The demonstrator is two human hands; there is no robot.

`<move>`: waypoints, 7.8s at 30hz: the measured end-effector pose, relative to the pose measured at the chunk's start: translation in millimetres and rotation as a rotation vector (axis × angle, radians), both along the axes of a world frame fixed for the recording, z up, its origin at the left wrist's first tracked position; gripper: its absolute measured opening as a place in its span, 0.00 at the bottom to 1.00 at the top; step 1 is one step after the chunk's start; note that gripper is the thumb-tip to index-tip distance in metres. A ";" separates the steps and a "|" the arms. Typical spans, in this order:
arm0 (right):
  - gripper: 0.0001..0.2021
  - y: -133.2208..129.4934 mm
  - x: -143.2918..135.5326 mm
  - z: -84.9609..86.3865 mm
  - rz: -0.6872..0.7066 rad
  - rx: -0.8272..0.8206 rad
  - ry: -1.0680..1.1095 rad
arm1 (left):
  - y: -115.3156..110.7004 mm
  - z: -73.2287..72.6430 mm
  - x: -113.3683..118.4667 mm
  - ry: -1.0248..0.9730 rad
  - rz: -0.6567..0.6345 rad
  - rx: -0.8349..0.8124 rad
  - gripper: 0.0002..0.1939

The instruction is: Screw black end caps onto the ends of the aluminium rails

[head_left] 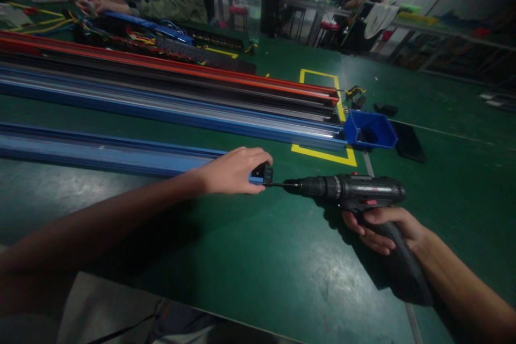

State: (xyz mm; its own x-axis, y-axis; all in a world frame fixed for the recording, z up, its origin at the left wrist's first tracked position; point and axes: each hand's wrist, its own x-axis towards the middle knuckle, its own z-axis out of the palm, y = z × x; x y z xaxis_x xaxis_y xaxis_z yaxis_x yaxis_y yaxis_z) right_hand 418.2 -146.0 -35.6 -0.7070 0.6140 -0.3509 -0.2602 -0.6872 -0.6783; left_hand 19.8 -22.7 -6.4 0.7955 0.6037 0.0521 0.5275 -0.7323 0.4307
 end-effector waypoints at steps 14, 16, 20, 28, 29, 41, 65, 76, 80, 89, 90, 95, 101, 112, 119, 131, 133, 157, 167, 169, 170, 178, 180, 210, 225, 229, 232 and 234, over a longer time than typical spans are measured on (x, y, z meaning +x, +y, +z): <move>0.11 0.0 -1.7 -0.3 -0.007 0.023 0.011 | 0.0 2.7 1.3 -0.015 0.003 -0.003 0.22; 0.11 0.0 -1.8 0.1 -0.011 0.021 0.005 | 0.0 2.4 0.9 -0.015 0.003 0.001 0.23; 0.11 0.2 -1.5 2.7 -0.006 -0.009 -0.024 | -0.2 2.3 -0.2 -0.014 0.004 0.000 0.23; 0.11 -1.1 -0.5 2.7 -0.013 -0.018 -0.026 | -0.5 3.8 1.2 0.002 0.011 -0.004 0.23; 0.11 -0.9 -0.5 2.2 -0.009 -0.013 -0.019 | -0.5 3.6 1.3 0.003 0.011 -0.002 0.23; 0.13 1.0 -1.5 2.6 0.003 0.021 -0.009 | -1.4 4.6 1.6 0.015 0.007 0.007 0.23; 0.13 2.1 -0.9 2.3 -0.001 0.023 -0.006 | -2.0 4.4 1.5 0.028 0.002 0.015 0.23; 0.13 2.3 -3.5 1.3 -0.006 0.046 0.005 | -1.3 2.0 0.5 0.010 -0.008 0.040 0.23; 0.12 2.0 -0.7 -2.1 0.003 0.039 0.015 | -1.0 1.5 0.1 0.016 -0.006 0.034 0.23; 0.11 1.9 -2.7 2.7 0.005 0.050 0.004 | -1.9 4.7 1.3 0.022 -0.001 0.020 0.22; 0.11 1.9 -3.2 3.4 0.006 0.051 0.005 | -1.8 4.8 1.5 0.023 -0.001 0.017 0.23; 0.11 2.0 -3.3 3.1 0.008 0.042 0.003 | -1.5 4.7 2.1 0.023 0.006 0.007 0.23; 0.11 1.4 -1.1 0.2 -0.014 0.015 0.022 | -1.8 4.8 1.8 0.021 0.015 0.000 0.23; 0.10 1.1 0.5 1.3 -0.016 -0.007 0.000 | -0.6 3.7 1.7 0.024 0.007 0.015 0.23; 0.11 0.8 3.0 -3.7 -0.009 -0.007 0.051 | -0.9 3.8 1.1 0.026 0.009 0.019 0.23; 0.12 1.3 0.9 -1.4 -0.018 -0.001 0.038 | -2.5 5.2 1.5 0.033 0.012 0.020 0.23; 0.12 1.3 1.0 -0.6 -0.021 -0.007 0.017 | -2.3 5.1 1.3 0.032 0.012 0.023 0.22; 0.13 3.1 0.0 -0.3 -0.011 0.003 0.020 | -1.5 2.9 0.7 0.016 0.001 0.029 0.23; 0.12 1.9 -1.6 0.6 -0.023 0.020 0.022 | -1.9 5.9 0.5 0.031 0.004 0.021 0.22; 0.12 1.9 -1.6 0.5 -0.024 0.020 0.013 | -2.1 5.8 0.8 0.033 0.003 0.023 0.22; 0.12 1.8 -1.5 0.4 -0.023 0.021 0.011 | -2.2 5.7 0.9 0.033 0.002 0.022 0.22; 0.11 1.0 0.2 -0.3 -0.010 0.029 0.013 | -1.4 4.8 1.2 0.039 0.008 0.014 0.24; 0.11 1.2 0.2 -0.6 -0.015 0.035 0.012 | -1.2 4.9 1.1 0.036 0.008 0.011 0.24; 0.10 0.6 -0.1 -0.4 -0.027 0.022 -0.012 | -1.2 3.9 1.1 0.027 0.005 0.016 0.23; 0.10 0.9 -0.2 -0.4 -0.022 0.032 0.020 | -1.0 4.4 1.1 0.031 0.009 0.009 0.23; 0.11 0.8 -0.2 0.4 -0.023 0.019 0.006 | -0.9 3.4 0.5 0.025 0.009 0.011 0.23; 0.11 1.4 0.4 0.7 -0.013 0.009 -0.001 | -1.2 3.8 0.3 0.022 0.009 0.005 0.23; 0.11 1.6 0.9 0.1 -0.012 0.007 0.006 | -1.3 4.1 0.5 0.028 0.011 -0.001 0.23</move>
